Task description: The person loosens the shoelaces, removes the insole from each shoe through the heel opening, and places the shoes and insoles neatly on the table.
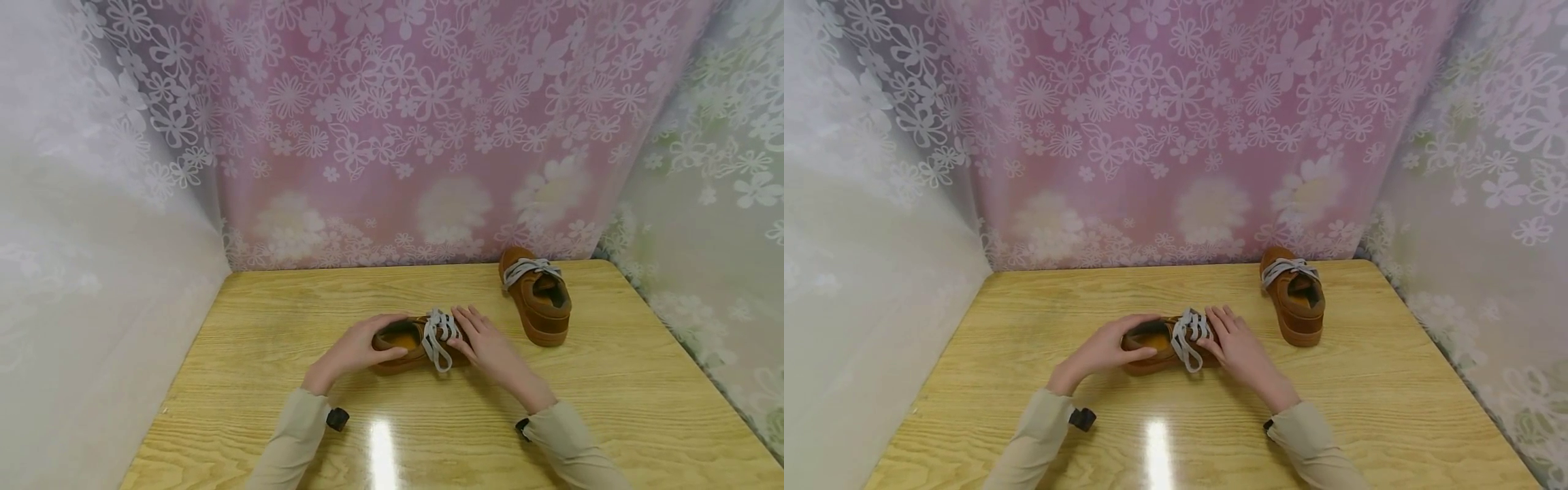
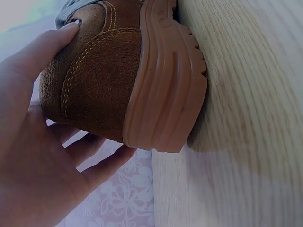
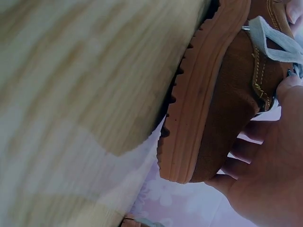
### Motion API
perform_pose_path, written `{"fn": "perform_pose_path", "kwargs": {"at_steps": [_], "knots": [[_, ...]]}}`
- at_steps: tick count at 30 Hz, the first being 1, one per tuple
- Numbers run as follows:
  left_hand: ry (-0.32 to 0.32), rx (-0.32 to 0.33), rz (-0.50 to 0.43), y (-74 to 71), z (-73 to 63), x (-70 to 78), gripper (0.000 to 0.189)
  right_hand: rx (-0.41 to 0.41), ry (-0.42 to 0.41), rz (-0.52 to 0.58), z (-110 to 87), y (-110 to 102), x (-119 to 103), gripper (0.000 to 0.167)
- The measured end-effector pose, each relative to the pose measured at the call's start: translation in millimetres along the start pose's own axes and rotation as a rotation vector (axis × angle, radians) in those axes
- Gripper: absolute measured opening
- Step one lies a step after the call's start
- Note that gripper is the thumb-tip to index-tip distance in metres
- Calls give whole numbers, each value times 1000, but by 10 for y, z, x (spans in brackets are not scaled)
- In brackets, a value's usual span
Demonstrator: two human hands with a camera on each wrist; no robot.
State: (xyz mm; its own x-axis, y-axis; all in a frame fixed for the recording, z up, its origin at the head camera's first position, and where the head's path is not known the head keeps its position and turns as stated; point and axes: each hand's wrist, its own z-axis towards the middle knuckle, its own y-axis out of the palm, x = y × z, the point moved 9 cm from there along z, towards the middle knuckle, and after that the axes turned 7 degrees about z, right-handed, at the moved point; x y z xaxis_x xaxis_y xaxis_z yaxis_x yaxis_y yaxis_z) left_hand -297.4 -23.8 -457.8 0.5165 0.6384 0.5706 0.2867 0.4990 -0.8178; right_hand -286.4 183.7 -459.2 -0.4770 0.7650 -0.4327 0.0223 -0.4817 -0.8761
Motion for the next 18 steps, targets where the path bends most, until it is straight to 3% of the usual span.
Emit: {"fn": "perform_pose_path", "kwargs": {"at_steps": [18], "knots": [[-4, -15, -24, -87, -85, -94, 71, -21, 8, -67, 35, 126, -161, 77]]}}
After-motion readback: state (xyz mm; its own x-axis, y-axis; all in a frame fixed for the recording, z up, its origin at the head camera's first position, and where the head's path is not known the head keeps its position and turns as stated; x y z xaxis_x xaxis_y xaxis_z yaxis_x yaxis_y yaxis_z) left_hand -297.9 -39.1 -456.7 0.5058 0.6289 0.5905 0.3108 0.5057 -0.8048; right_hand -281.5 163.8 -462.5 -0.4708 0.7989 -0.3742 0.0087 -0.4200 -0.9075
